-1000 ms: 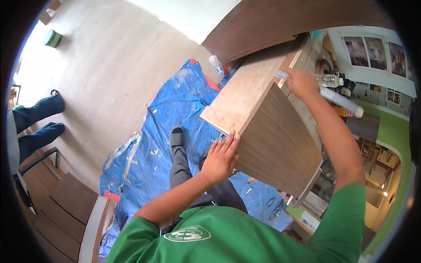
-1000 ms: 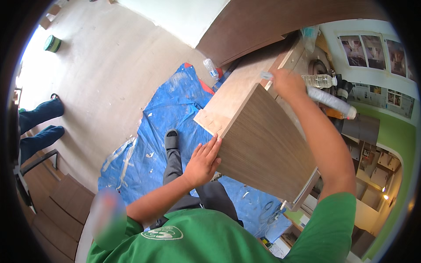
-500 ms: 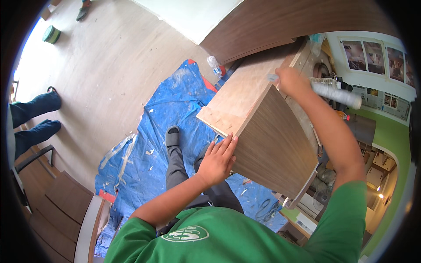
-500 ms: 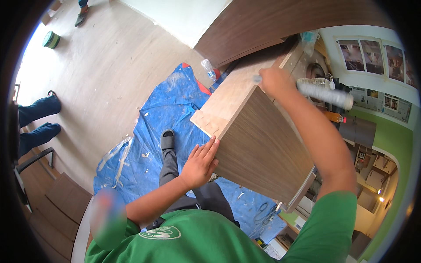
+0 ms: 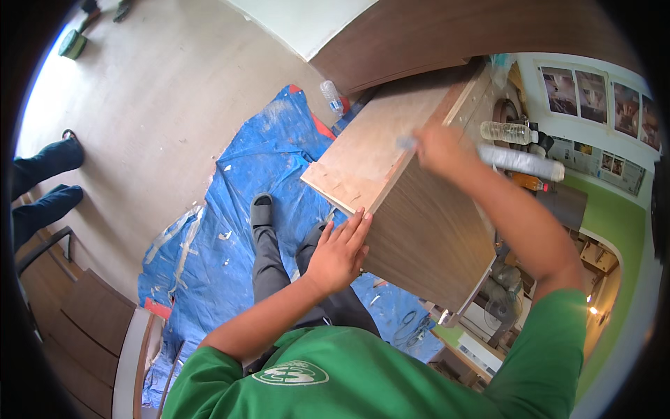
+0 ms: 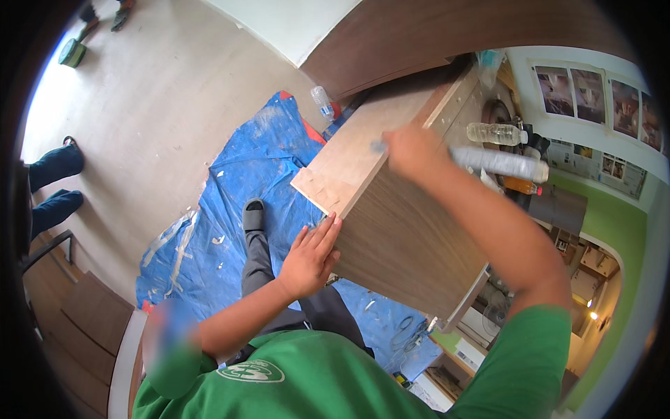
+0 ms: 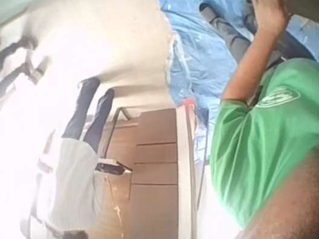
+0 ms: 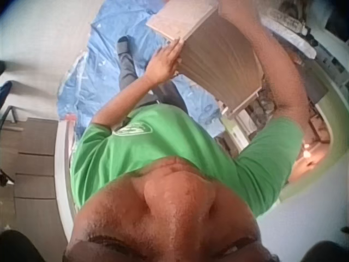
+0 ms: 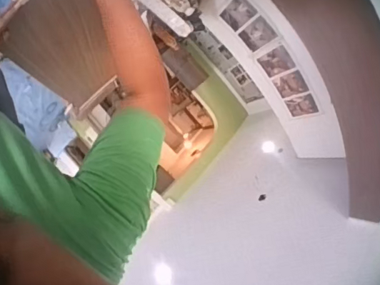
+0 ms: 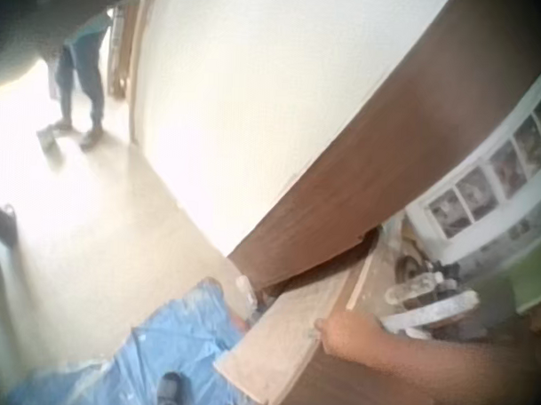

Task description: The person uses a hammer to tap a wooden drawer front onto a drawer box. They repeatedly adjust the alignment and strike the edges to secure the piece. The person then flips the drawer to inspect the back and continues tapping the edges.

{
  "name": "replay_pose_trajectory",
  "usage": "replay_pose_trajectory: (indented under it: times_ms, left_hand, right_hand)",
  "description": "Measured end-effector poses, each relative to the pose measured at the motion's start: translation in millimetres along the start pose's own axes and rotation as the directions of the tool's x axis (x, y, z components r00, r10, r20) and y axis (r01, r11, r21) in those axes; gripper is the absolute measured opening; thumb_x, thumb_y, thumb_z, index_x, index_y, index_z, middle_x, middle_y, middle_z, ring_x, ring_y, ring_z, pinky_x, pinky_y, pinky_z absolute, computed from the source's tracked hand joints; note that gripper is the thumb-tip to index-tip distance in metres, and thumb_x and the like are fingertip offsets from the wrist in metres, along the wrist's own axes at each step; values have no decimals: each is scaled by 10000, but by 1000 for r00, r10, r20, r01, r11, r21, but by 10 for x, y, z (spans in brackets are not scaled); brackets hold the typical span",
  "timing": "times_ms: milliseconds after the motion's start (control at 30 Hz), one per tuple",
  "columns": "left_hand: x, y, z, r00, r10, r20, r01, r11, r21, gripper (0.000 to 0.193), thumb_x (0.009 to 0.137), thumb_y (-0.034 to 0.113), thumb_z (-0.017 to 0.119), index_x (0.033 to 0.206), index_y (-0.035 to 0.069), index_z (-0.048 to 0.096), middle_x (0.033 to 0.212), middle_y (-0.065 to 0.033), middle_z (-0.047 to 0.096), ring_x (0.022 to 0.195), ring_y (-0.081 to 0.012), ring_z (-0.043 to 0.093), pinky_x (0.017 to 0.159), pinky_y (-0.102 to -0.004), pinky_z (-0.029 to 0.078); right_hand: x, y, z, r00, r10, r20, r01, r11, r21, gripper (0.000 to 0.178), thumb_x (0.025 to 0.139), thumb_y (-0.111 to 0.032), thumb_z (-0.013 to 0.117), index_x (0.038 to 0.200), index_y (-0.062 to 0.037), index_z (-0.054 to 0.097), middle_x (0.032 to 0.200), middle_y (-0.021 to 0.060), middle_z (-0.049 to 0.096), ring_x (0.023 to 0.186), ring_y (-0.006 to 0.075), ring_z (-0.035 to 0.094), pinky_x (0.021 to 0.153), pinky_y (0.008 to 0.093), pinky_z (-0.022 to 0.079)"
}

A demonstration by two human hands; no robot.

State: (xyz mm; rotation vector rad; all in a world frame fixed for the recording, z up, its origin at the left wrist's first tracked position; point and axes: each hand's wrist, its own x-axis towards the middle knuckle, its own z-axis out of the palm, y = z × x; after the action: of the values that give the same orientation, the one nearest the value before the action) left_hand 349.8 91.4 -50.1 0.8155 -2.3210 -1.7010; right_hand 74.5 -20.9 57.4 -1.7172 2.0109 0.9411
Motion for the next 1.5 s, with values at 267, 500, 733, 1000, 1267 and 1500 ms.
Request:
replay_pose_trajectory:
  times_ms: [267, 500, 733, 1000, 1267, 1500]
  left_hand:
    - [-6, -16, 28, 1000, 6, -27, -7, 999, -31, 688, 1008, 197, 541, 1621, 118, 238, 1658, -127, 305, 1479, -323, 383, 1205, -571, 274]
    - [-6, -22, 38, 999, 16, -29, -17, 999, -37, 682, 1008, 195, 536, 1620, 120, 243, 1650, -132, 317, 1474, -319, 390, 1200, -578, 283]
    - [-18, -39, 39, 998, 15, -57, -17, 999, -44, 674, 1009, 193, 533, 1618, 124, 252, 1638, -134, 339, 1467, -321, 398, 1199, -574, 287]
    - [-13, -54, 71, 998, 21, -61, -25, 998, -61, 670, 1012, 204, 534, 1617, 138, 252, 1634, -133, 341, 1452, -321, 417, 1191, -580, 304]
    - [-12, -58, 63, 999, 11, -52, -15, 997, -80, 668, 1010, 210, 534, 1616, 148, 258, 1634, -130, 341, 1454, -319, 413, 1194, -584, 296]
    - [262, 80, 75, 991, 109, -80, -96, 984, 150, 720, 982, 201, 560, 1595, 13, 234, 1638, -196, 309, 1444, -352, 416, 1197, -537, 302]
  right_hand:
    - [314, 737, -105, 963, 194, -185, -189, 981, 46, 303, 919, -328, 677, 1016, -42, 706, 963, 177, 729, 912, 368, 707, 805, 481, 547]
    - [405, 788, 328, 976, 216, -11, -177, 828, 532, 389, 881, -387, 769, 924, -18, 654, 781, 102, 655, 747, 226, 623, 707, 393, 495]
    - [470, 927, 725, 884, 413, 221, -385, 372, 845, 278, 928, -294, 734, 883, -42, 627, 748, 62, 616, 722, 193, 580, 681, 367, 476]
    - [129, 700, 940, 927, 373, 46, -279, 600, 750, 250, 950, -265, 696, 882, -35, 630, 823, 72, 652, 740, 190, 578, 709, 370, 479]
    - [-202, 91, 573, 988, 153, 33, -113, 550, 827, 307, 985, -362, 664, 1061, -64, 664, 848, 35, 642, 812, 138, 571, 703, 321, 483]
    - [-513, 368, 424, 942, 311, 126, -252, 408, 878, 450, 1016, -429, 617, 1253, -46, 623, 829, 25, 606, 708, 84, 536, 601, 270, 470]
